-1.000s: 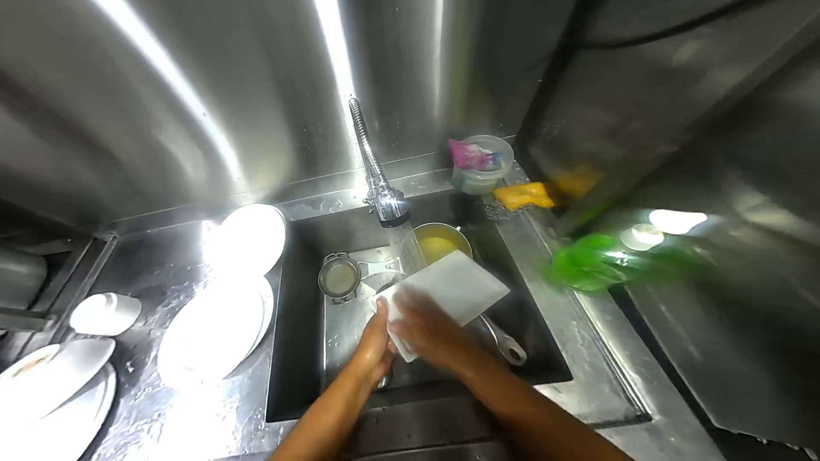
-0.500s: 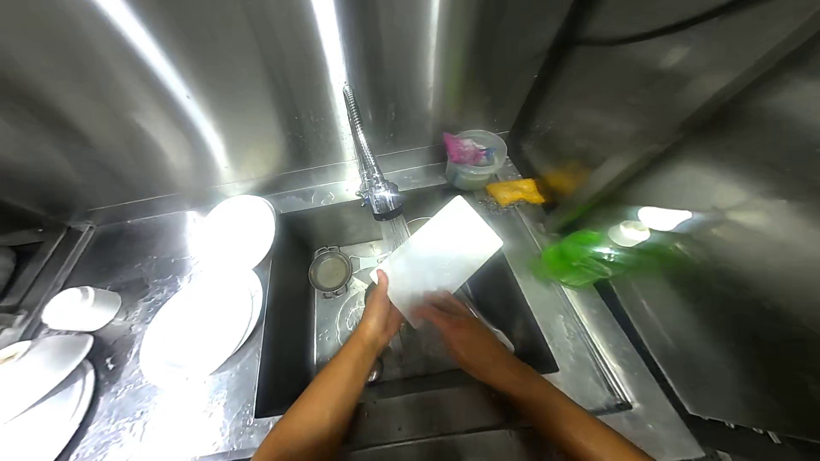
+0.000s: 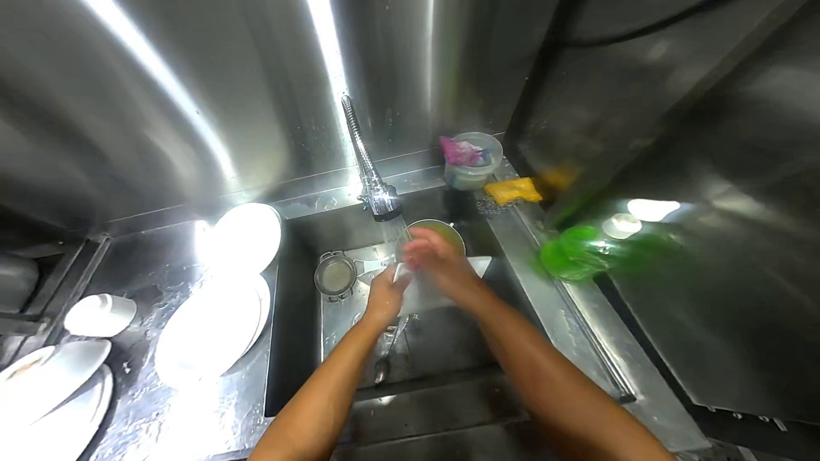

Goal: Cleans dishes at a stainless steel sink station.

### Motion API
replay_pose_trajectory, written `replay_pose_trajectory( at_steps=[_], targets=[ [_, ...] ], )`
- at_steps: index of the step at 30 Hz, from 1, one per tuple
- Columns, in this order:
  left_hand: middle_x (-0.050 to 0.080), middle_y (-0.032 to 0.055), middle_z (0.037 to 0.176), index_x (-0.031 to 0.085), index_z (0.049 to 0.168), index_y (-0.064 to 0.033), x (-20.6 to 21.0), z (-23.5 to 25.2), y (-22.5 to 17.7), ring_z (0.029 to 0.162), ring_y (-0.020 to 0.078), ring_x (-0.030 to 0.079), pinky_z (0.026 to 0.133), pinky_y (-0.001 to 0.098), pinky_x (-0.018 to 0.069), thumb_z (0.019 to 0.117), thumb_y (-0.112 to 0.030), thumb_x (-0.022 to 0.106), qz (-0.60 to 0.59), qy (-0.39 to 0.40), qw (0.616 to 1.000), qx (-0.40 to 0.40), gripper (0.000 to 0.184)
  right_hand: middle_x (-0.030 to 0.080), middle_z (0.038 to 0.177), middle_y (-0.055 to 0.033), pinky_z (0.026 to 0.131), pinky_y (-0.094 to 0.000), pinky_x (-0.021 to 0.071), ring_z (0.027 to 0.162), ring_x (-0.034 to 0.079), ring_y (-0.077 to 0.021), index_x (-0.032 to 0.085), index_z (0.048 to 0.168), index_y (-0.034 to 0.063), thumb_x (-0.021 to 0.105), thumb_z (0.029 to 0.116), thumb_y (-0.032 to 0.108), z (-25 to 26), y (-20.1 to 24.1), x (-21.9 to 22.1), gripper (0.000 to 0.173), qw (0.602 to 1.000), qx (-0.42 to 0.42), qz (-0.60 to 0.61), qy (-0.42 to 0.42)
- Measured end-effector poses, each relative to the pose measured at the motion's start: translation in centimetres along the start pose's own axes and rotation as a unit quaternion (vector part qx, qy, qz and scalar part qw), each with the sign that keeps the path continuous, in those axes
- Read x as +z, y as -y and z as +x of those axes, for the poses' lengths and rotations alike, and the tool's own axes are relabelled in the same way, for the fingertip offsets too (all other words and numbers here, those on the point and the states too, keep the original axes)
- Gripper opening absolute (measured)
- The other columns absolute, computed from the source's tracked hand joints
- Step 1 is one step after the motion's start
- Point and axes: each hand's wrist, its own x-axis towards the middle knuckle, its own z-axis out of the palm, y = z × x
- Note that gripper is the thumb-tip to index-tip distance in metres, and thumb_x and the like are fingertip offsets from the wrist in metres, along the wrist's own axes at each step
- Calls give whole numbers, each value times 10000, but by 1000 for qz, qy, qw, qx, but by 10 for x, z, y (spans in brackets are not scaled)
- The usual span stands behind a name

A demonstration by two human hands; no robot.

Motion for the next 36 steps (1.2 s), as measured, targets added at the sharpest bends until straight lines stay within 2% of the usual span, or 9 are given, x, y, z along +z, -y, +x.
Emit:
replay_pose_trajectory(
  at_steps=[5, 12, 15, 20, 24, 27, 31, 34, 36],
  targets=[
    [720, 190, 1089, 701, 1181, 8, -17, -12, -32, 1034, 300, 688, 969, 527, 508, 1050, -115, 561, 145, -23, 989, 36, 228, 638, 1163, -165, 865, -321, 575, 940, 694, -176, 388, 1447, -55, 401, 1070, 5, 32, 27, 9, 381, 958, 141, 248, -5],
    [746, 95, 1093, 747, 1139, -35, -88, -57, -40, 1008, 174, 706, 935, 413, 550, 998, -47, 614, 186, -103, 960, 183, 194, 646, 1119, -135, 846, -306, 575, 922, 686, -156, 464, 1396, -47, 396, 1065, 34, 44, 9, 3, 347, 954, 168, 247, -16],
    [751, 63, 1069, 755, 1104, -29, -130, -87, -41, 1004, 103, 707, 939, 307, 566, 970, -46, 607, 224, -136, 917, 300, 201, 659, 1160, -135, 859, -313, 568, 964, 686, -166, 504, 1386, -18, 405, 1071, 88, 38, -4, 3, 347, 957, 171, 230, -41],
    [766, 75, 1013, 755, 1011, -21, -215, -156, -59, 973, 93, 718, 910, 249, 566, 990, -81, 567, 340, -233, 814, 410, 199, 732, 991, -27, 782, -268, 613, 878, 729, -108, 568, 1267, 45, 344, 1122, 269, 40, -43, 32, 349, 921, 186, 331, -83],
    [767, 102, 1016, 750, 1001, -15, -291, -207, -59, 972, 152, 732, 908, 305, 577, 959, -28, 540, 454, -326, 731, 391, 215, 649, 1035, 4, 886, -255, 555, 969, 668, -75, 471, 1292, 37, 181, 1123, 278, 28, -70, 64, 414, 899, 142, 413, -36],
    [771, 126, 1017, 768, 1011, -13, -349, -234, -46, 945, 238, 753, 858, 400, 600, 898, 12, 551, 541, -383, 676, 323, 246, 757, 1013, 6, 897, -301, 595, 981, 732, -128, 586, 1198, 65, 247, 1122, 312, 23, -128, 84, 427, 904, 65, 423, 23],
    [766, 140, 1018, 779, 1003, -44, -421, -251, -14, 950, 311, 747, 850, 476, 596, 877, 47, 574, 607, -431, 617, 255, 257, 675, 768, 62, 722, -258, 607, 743, 702, -77, 519, 1006, 134, 270, 1105, 201, 5, -73, 155, 276, 913, 233, 331, -59],
    [762, 157, 1042, 776, 1019, -33, -470, -249, 16, 1001, 343, 737, 895, 509, 579, 871, 65, 585, 625, -440, 600, 236, 260, 690, 850, 61, 697, -252, 589, 741, 685, -54, 543, 1101, 85, 337, 1092, 216, 5, -71, 208, 244, 965, 182, 186, 19],
    [758, 173, 1055, 768, 1039, -17, -501, -240, 39, 1005, 366, 735, 902, 531, 575, 873, 70, 628, 636, -429, 599, 228, 234, 652, 1009, -67, 725, -338, 570, 807, 654, -128, 533, 1277, -49, 419, 1087, 270, 8, -68, 245, 388, 989, 132, 25, 56]
  ],
)
